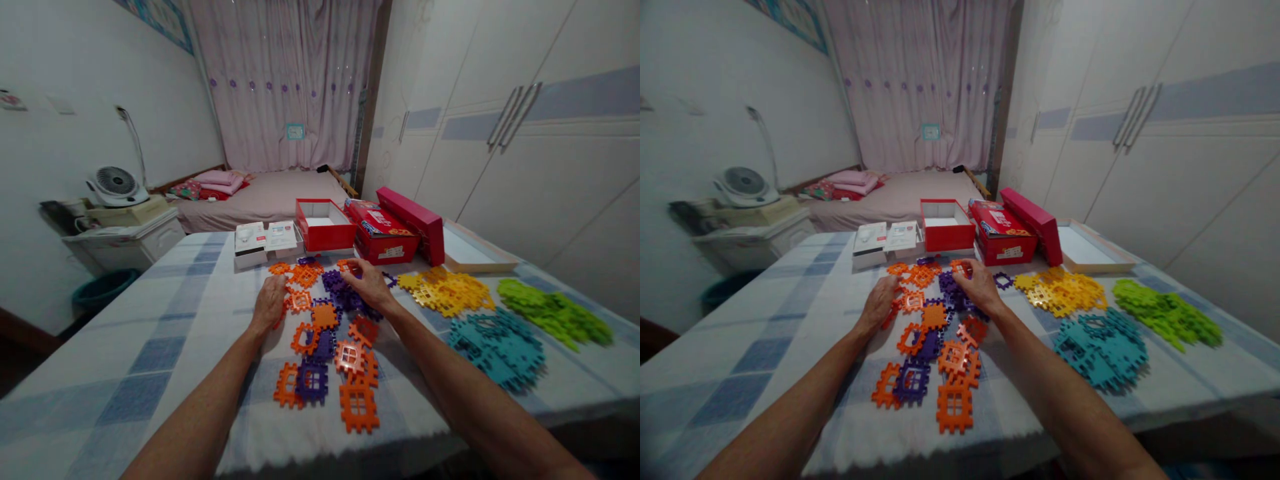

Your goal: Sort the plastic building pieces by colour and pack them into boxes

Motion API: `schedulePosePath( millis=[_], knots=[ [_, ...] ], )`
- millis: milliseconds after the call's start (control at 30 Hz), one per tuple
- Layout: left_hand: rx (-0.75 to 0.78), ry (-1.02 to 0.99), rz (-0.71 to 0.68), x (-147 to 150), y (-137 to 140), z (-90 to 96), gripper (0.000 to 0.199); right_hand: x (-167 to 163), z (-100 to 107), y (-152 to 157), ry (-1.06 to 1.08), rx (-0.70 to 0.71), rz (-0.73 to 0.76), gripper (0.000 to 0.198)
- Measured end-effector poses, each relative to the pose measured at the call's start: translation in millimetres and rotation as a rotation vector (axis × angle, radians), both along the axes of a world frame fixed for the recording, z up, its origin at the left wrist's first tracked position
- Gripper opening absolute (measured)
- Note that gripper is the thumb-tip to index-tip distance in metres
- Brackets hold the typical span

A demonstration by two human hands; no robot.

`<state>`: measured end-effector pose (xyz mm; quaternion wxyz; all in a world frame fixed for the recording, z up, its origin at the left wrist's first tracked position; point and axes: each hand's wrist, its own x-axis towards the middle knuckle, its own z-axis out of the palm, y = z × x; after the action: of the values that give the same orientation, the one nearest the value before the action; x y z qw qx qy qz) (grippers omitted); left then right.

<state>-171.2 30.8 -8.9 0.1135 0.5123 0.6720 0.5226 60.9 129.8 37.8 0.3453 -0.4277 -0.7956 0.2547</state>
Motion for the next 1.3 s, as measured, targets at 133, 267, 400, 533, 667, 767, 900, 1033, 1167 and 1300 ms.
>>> schedulePosePath(
  millis=[133, 267, 400, 533, 667, 767, 900, 1033, 1167, 1300],
  knots=[
    [-0.001, 0.020, 0.028, 2, 0, 2.2, 0.035, -36, 10, -15, -0.112, 0.052, 0.250, 0.041],
    [-0.016, 0.028, 0.048, 5, 1, 3.3, 0.037, -61, 10, -5, -0.429, 0.148, 0.209, 0.042],
    [-0.023, 0.056, 0.040, 7, 1, 5.0, 0.035, -73, 4, 12, -0.602, 0.151, 0.136, 0.040],
    [-0.027, 0.069, 0.040, 7, 0, 5.3, 0.033, -82, -2, 17, -0.621, 0.143, 0.192, 0.043],
    [-0.024, 0.074, 0.033, 7, 1, 3.3, 0.032, -83, 0, 11, -0.595, 0.137, 0.304, 0.047],
    [-0.030, 0.075, 0.026, 7, 1, 3.3, 0.033, -66, 6, 9, -0.501, 0.145, 0.358, 0.046],
    [-0.047, 0.093, 0.013, 7, 0, 6.7, 0.033, -32, 12, 18, -0.481, 0.155, 0.252, 0.041],
    [-0.045, 0.096, 0.003, 6, -1, 8.3, 0.031, -27, 13, 31, -0.577, 0.178, 0.215, 0.043],
    [-0.042, 0.099, 0.013, 5, 0, 6.4, 0.032, -59, 11, 36, -0.609, 0.192, 0.323, 0.043],
    [-0.044, 0.118, 0.012, 4, -1, 5.8, 0.031, -96, 9, 39, -0.634, 0.202, 0.408, 0.040]
  ],
)
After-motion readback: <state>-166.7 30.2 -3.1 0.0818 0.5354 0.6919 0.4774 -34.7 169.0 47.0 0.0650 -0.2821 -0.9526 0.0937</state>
